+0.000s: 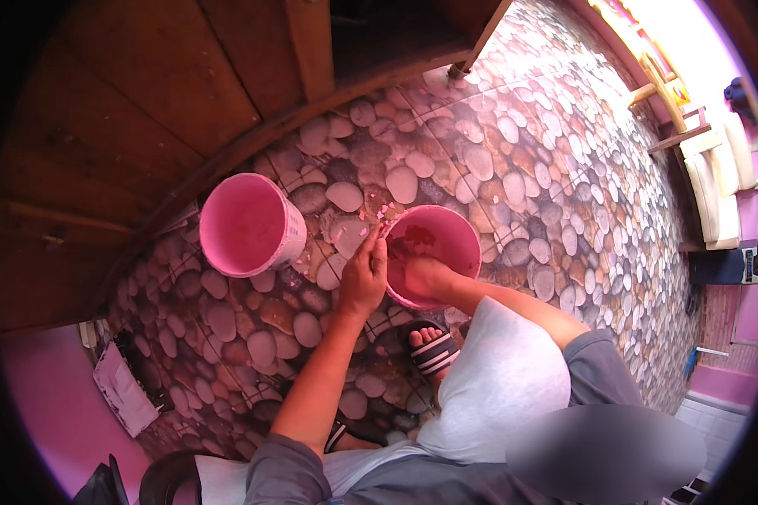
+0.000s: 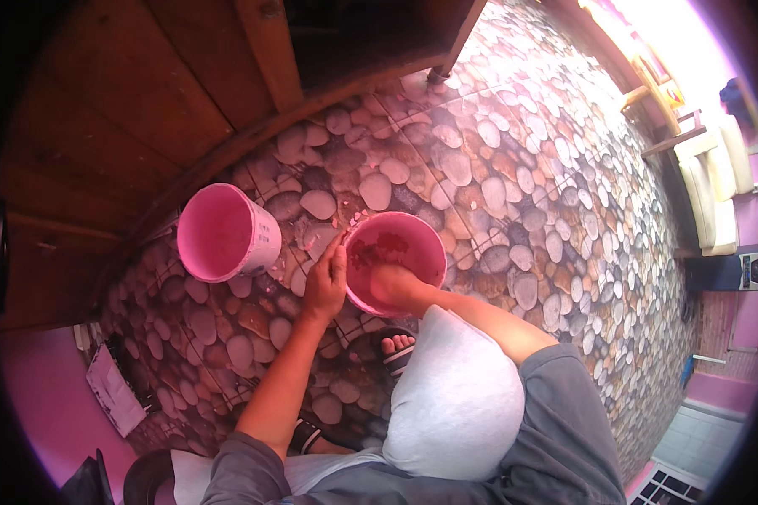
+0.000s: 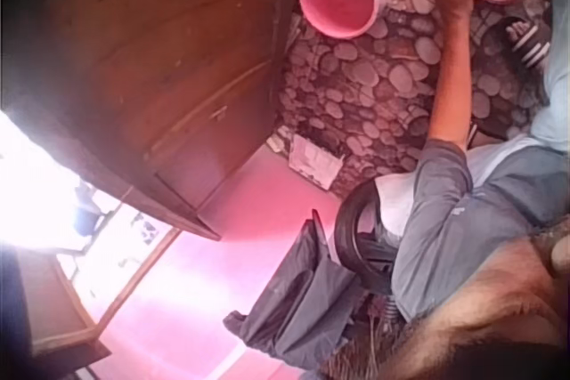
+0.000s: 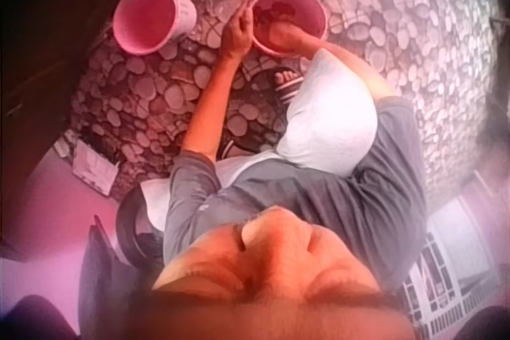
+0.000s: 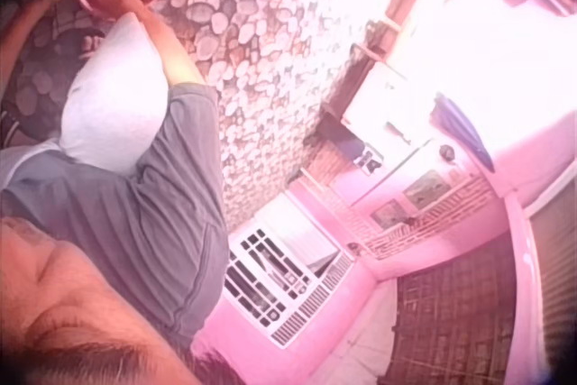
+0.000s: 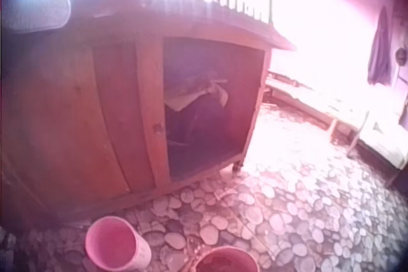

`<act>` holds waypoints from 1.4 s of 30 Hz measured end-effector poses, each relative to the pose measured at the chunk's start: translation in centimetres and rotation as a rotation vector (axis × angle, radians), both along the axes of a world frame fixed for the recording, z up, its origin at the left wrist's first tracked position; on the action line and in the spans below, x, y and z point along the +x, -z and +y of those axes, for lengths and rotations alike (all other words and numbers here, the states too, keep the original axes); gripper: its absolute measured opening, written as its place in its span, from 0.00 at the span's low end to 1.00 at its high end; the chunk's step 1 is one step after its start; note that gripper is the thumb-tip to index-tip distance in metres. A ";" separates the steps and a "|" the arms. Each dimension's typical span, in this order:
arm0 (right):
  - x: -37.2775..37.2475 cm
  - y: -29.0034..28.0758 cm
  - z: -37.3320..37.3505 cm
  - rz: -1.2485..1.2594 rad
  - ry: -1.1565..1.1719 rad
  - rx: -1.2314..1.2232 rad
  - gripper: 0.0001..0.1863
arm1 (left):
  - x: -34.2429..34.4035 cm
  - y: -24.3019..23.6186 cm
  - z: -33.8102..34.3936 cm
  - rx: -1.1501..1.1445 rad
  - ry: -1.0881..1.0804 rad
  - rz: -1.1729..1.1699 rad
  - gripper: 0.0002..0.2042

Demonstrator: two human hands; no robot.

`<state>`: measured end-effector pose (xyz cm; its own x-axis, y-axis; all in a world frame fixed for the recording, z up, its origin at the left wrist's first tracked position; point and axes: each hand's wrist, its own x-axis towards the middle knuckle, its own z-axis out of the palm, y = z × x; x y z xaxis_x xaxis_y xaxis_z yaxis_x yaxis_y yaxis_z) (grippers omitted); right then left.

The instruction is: The person mixes liquid from a black bag and a small green bag into a pink bucket, adds more liquid, and then uses a scraper to stir the mixture inside the bucket.

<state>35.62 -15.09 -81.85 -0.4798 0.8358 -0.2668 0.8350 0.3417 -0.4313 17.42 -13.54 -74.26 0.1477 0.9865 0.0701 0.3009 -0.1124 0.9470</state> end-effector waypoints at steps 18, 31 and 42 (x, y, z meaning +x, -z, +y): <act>-0.9 -1.4 0.1 0.158 0.200 -0.039 0.10 | 0.3 -0.1 -0.2 -0.015 -0.016 -0.002 0.21; 0.0 -3.4 -0.1 -0.069 0.137 0.005 0.13 | 0.2 -0.3 -0.3 -0.010 -0.023 -0.004 0.21; -0.6 -6.6 0.6 -0.176 0.246 -0.106 0.13 | 1.1 -1.1 -0.7 -0.011 -0.071 0.059 0.21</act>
<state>35.07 -14.52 -75.29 -0.2051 0.8841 -0.4199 0.9521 0.0808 -0.2949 18.57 -14.29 -73.12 0.0809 0.9953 0.0524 0.3633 -0.0784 0.9283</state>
